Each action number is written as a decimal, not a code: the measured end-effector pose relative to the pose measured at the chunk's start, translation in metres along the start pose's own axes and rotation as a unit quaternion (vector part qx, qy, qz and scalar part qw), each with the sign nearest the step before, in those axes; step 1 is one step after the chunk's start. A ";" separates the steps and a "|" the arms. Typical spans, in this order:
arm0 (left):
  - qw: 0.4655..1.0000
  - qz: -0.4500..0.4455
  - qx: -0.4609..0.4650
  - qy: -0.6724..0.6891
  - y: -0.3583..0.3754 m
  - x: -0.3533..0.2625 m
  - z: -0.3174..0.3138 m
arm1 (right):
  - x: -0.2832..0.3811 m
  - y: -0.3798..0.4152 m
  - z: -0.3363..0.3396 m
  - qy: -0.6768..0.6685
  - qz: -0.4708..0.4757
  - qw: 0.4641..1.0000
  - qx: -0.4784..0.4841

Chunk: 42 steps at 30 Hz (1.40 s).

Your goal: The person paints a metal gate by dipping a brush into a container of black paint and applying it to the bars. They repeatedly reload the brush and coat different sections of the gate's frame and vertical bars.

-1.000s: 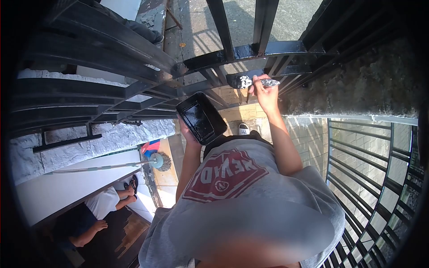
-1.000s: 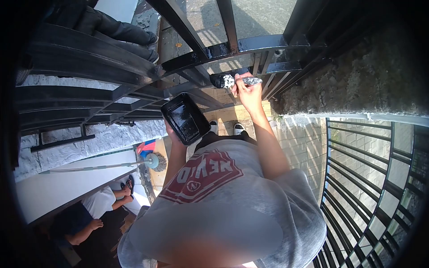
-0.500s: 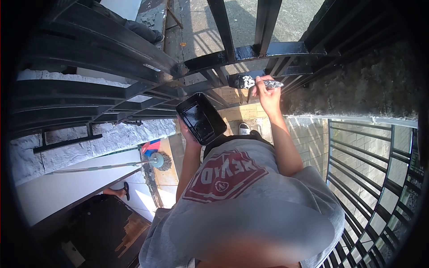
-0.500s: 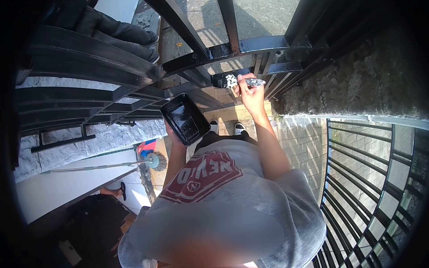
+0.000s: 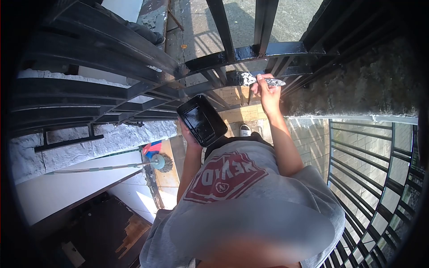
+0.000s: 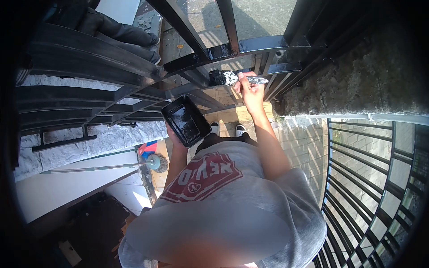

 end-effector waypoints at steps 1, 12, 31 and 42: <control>1.000 0.001 0.004 0.005 0.001 0.000 0.002 | -0.004 0.001 0.000 -0.045 0.003 0.999 -0.005; 0.999 -0.008 -0.024 -0.045 0.005 -0.002 0.024 | -0.013 0.013 -0.006 -0.017 0.000 0.997 -0.072; 0.998 -0.009 0.003 -0.056 0.009 0.002 0.000 | -0.021 0.008 0.014 0.123 -0.057 0.982 -0.133; 0.998 0.015 0.042 -0.033 0.010 0.005 -0.005 | 0.033 0.001 -0.034 -0.021 0.008 0.995 -0.092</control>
Point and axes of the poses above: each hand's wrist, its own y-axis away from the middle knuckle, its own z-axis out of the back of the hand, x = y × z, the point moved 3 cm from there along -y, towards the middle knuckle, and after that the axes turned 10 degrees about x, right-handed, at the moved point
